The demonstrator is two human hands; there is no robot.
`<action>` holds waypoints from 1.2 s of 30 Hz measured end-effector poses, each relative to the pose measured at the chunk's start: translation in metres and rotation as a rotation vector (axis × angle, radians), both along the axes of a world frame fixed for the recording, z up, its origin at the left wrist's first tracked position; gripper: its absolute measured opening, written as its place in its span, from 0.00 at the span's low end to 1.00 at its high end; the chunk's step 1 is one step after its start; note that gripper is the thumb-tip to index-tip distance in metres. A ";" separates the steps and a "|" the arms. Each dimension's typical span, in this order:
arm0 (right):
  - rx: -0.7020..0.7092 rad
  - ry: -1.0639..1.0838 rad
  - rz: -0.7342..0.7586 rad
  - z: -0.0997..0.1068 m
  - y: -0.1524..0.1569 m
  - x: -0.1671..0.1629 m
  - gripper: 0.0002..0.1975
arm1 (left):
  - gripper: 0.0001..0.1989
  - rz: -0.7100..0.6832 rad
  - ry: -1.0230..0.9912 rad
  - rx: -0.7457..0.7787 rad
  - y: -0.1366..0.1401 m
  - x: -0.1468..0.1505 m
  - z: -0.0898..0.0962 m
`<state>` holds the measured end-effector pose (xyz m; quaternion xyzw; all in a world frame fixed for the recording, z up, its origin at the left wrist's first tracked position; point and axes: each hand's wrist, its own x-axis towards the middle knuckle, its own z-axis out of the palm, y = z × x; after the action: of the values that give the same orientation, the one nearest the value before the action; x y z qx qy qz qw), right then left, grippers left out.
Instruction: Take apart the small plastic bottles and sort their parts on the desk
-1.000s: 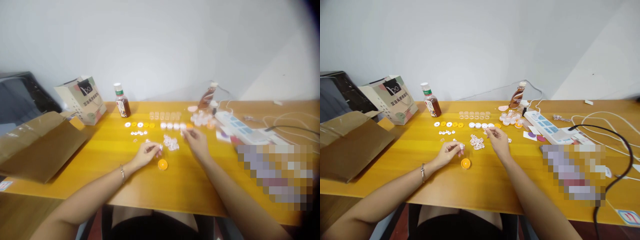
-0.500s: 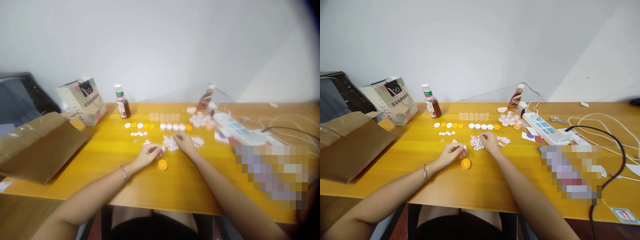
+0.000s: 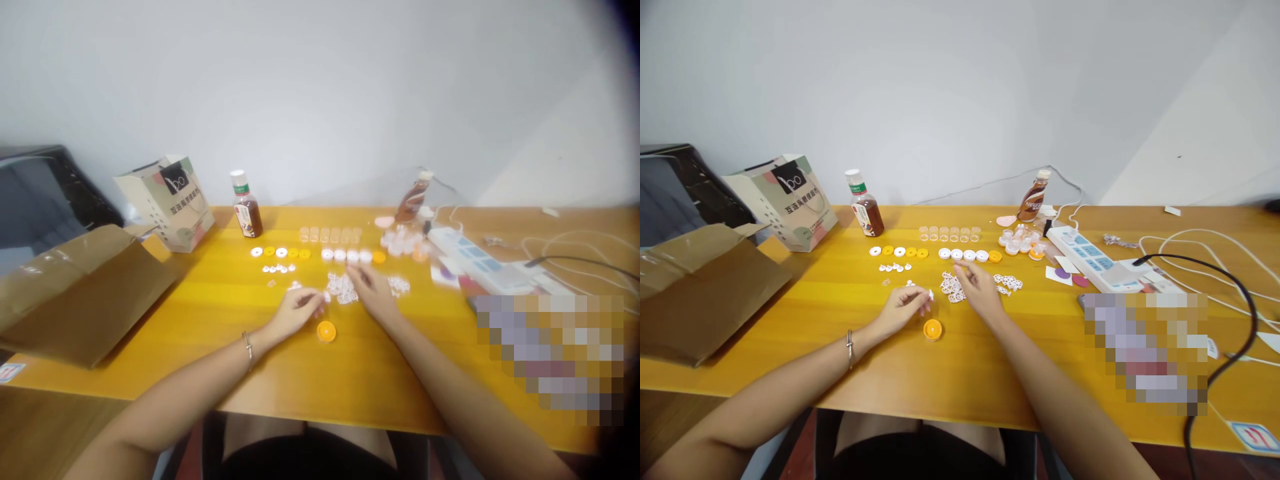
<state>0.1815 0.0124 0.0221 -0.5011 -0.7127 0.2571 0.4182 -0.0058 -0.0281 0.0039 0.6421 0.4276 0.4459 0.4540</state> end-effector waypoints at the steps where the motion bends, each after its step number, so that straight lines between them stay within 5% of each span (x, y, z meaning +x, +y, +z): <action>1: 0.009 0.023 0.090 0.001 -0.007 -0.003 0.16 | 0.17 0.016 0.002 0.012 0.000 0.000 0.000; 4: 0.046 0.025 0.301 0.000 -0.024 -0.013 0.19 | 0.18 0.057 0.025 0.068 -0.001 0.001 0.000; 9: 0.095 -0.044 0.329 0.002 -0.035 -0.023 0.09 | 0.16 0.056 0.066 0.123 -0.006 0.002 0.002; 12: 0.065 -0.030 0.244 0.016 -0.027 -0.013 0.12 | 0.15 0.095 0.082 0.135 -0.008 0.002 0.006; 16: -0.029 -0.079 -0.060 0.036 -0.002 0.034 0.17 | 0.13 0.113 0.147 0.186 -0.010 -0.003 0.014; 18: -0.119 -0.187 -0.146 0.040 0.011 0.065 0.17 | 0.12 0.034 0.224 0.230 -0.010 -0.008 0.019; 23: -0.354 -0.430 -0.023 0.037 0.024 0.110 0.17 | 0.14 -0.279 0.440 0.319 -0.006 -0.022 0.028; 28: -0.440 -0.525 0.032 0.033 0.021 0.108 0.18 | 0.24 -0.442 0.554 0.319 -0.006 -0.025 0.026; 36: -0.453 -0.521 -0.080 0.037 0.020 0.108 0.21 | 0.16 -0.493 0.587 0.325 -0.006 -0.022 0.020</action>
<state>0.2897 0.0326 0.0591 -0.6576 -0.7001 0.2555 0.1102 -0.0279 -0.0345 0.0236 0.8883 0.2963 0.1835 0.2990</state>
